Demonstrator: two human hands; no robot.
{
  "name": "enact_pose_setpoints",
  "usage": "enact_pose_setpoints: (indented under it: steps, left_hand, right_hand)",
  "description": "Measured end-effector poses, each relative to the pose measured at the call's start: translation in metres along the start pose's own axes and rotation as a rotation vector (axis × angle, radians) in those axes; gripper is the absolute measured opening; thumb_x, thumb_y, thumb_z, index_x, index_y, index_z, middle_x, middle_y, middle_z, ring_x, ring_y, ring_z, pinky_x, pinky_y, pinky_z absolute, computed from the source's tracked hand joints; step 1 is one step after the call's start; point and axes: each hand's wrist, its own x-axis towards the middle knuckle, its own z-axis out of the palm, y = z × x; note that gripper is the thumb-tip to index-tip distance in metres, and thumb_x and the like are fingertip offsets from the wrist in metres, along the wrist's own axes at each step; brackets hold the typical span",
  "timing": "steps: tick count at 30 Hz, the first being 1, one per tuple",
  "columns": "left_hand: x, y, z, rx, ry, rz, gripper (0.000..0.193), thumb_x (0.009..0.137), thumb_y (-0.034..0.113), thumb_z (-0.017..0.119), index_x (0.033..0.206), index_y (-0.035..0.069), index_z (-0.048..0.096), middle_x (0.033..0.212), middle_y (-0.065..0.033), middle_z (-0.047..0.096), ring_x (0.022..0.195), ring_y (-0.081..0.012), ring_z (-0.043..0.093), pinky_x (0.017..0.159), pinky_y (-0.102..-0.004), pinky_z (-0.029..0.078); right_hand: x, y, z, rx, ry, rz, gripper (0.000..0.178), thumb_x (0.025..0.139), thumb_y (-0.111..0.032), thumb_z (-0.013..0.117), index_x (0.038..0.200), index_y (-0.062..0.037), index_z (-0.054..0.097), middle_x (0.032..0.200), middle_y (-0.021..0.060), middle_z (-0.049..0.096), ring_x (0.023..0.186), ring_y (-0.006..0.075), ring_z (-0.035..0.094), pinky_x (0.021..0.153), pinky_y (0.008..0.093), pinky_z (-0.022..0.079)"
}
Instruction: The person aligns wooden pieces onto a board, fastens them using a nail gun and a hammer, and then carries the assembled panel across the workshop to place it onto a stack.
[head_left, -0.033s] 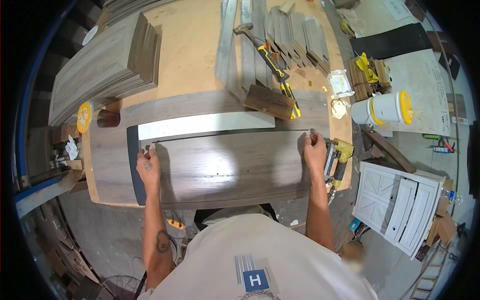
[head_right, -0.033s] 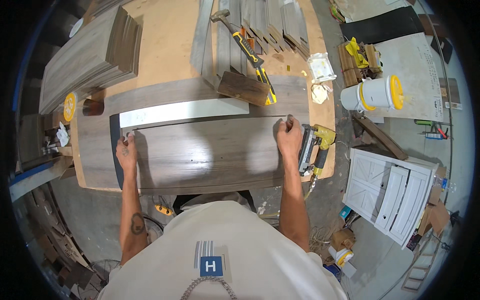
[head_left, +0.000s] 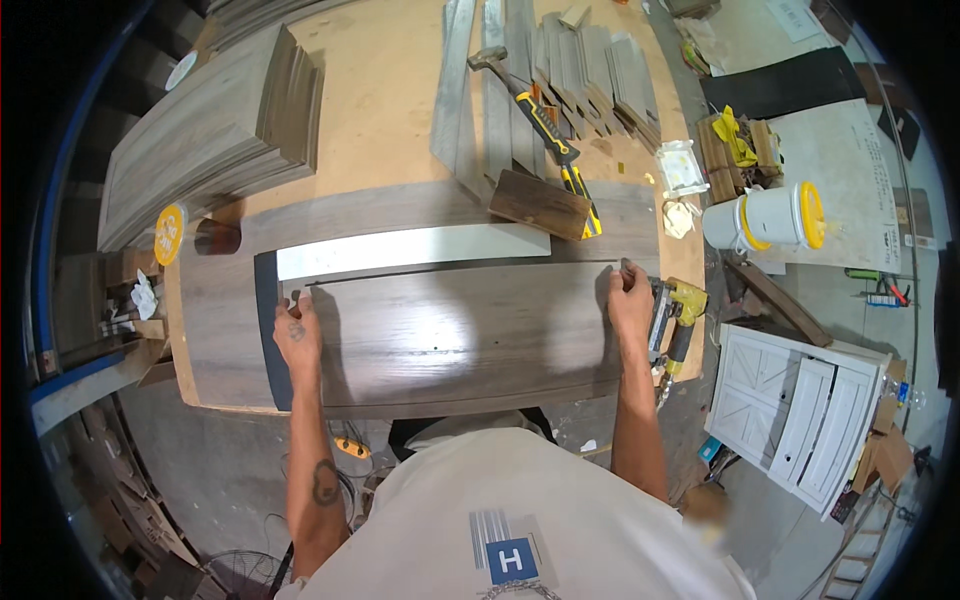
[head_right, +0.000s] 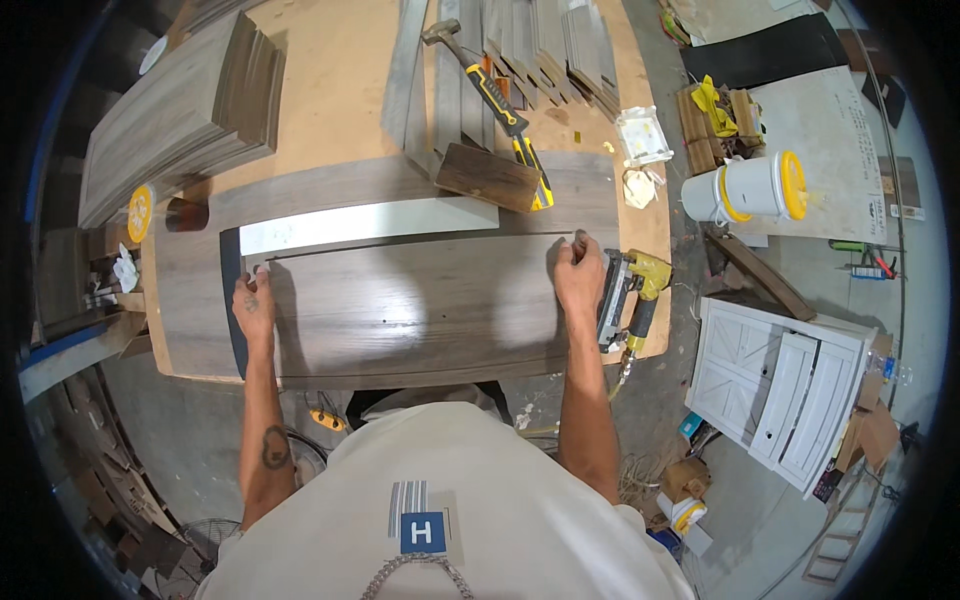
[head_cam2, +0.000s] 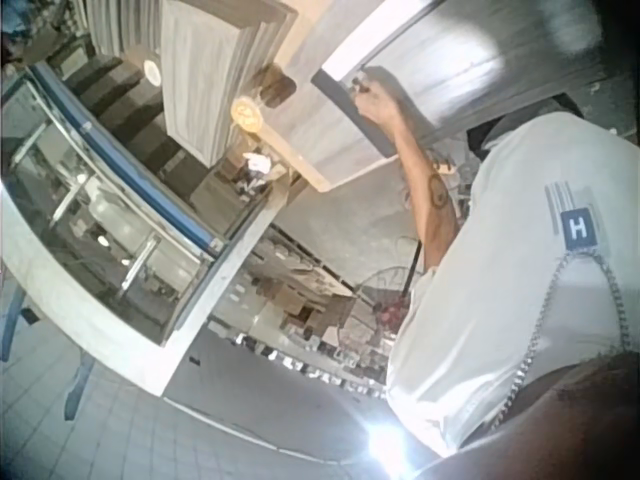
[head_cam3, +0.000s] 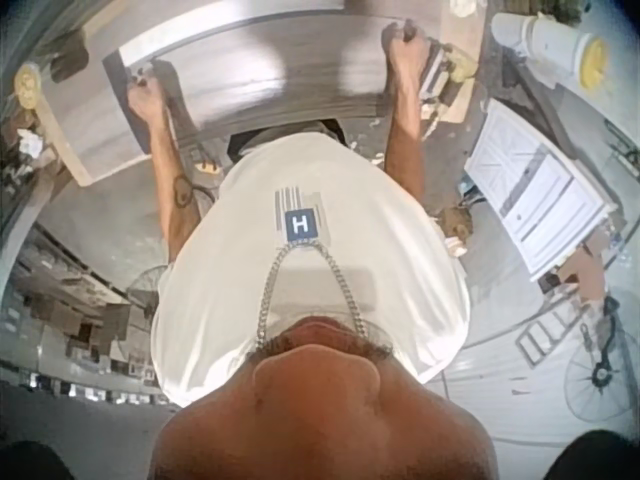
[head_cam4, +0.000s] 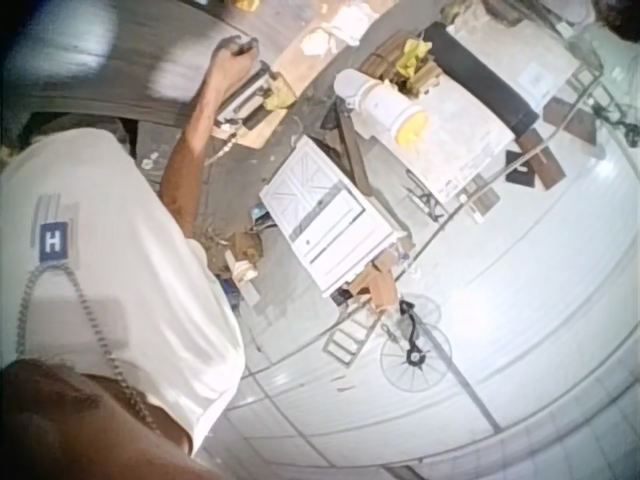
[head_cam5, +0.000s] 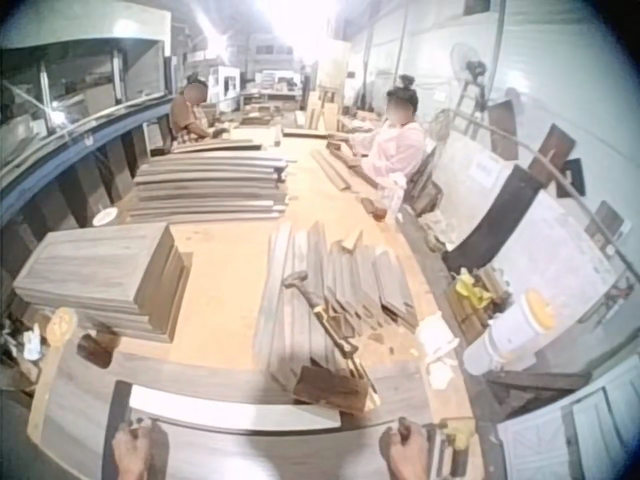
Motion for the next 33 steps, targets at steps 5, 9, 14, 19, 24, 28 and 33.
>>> enact_pose_setpoints:
  steps: [5,9,14,19,24,28,33]
  left_hand:
    - [-0.003,-0.001,-0.007,0.034,0.031,-0.048,0.056,0.091,0.032,0.056,0.123,-0.013,0.052,0.101,-0.0262,0.068,0.098,-0.0375,0.066,0.088,-0.0399,0.049]
    - [-0.036,-0.033,-0.017,-0.13,0.075,-0.068,0.057,0.092,0.03,0.058,0.128,-0.013,0.048,0.12,-0.03,0.058,0.114,-0.0409,0.056,0.099,-0.0397,0.041]
    - [-0.138,-0.076,0.001,-0.369,0.326,-0.303,0.067,0.094,0.026,0.056,0.141,-0.012,0.028,0.144,-0.03,0.036,0.133,-0.0356,0.038,0.111,-0.0383,0.027]
    - [-0.184,-0.07,0.026,-1.178,0.399,-0.672,0.073,0.097,0.022,0.054,0.148,-0.008,0.011,0.152,-0.025,0.025,0.139,-0.0304,0.03,0.114,-0.0352,0.021]
    - [-0.175,-0.057,0.012,-1.406,0.481,-0.797,0.073,0.095,0.016,0.053,0.149,-0.006,0.009,0.153,-0.0226,0.023,0.139,-0.0272,0.031,0.114,-0.0335,0.021]
    - [-0.167,-0.055,-0.001,-1.576,0.523,-0.814,0.074,0.094,0.016,0.055,0.149,-0.005,0.011,0.152,-0.0208,0.028,0.137,-0.0248,0.032,0.113,-0.0329,0.021]
    - [-0.17,-0.065,0.006,-1.537,0.492,-0.842,0.072,0.094,0.015,0.055,0.148,-0.008,0.013,0.149,-0.018,0.034,0.135,-0.0221,0.035,0.111,-0.0299,0.023]
  right_hand:
    - [-0.001,-0.003,0.003,-0.082,-0.001,-0.052,0.043,0.089,-0.023,0.058,0.122,0.0043,0.056,0.11,0.0255,0.065,0.106,0.0367,0.062,0.093,0.0396,0.047]
    - [-0.022,-0.032,0.02,-0.401,0.117,-0.392,0.04,0.089,-0.02,0.06,0.121,0.0041,0.056,0.117,0.0272,0.061,0.112,0.0369,0.058,0.095,0.0417,0.045]
    - [-0.077,-0.12,0.114,0.063,-0.495,-0.738,0.038,0.089,-0.019,0.06,0.121,0.0021,0.056,0.121,0.0238,0.059,0.112,0.0374,0.057,0.095,0.0421,0.045]
    - [-0.112,-0.206,0.197,0.153,-0.827,-0.979,0.037,0.089,-0.019,0.061,0.12,-0.0001,0.056,0.112,0.0209,0.065,0.105,0.0317,0.064,0.091,0.0363,0.05]
    - [-0.143,-0.24,0.232,0.105,-1.032,-0.907,0.039,0.089,-0.02,0.061,0.123,-0.0013,0.055,0.114,0.0209,0.065,0.107,0.0289,0.064,0.091,0.0338,0.05]
    - [-0.153,-0.248,0.253,0.037,-0.985,-1.008,0.04,0.089,-0.022,0.061,0.123,-0.0017,0.056,0.112,0.0193,0.066,0.105,0.028,0.065,0.09,0.0332,0.05]
    - [-0.175,-0.275,0.242,-0.196,-1.011,-0.876,0.038,0.088,-0.025,0.061,0.118,-0.0012,0.06,0.091,0.0177,0.068,0.087,0.03,0.067,0.077,0.0355,0.05]
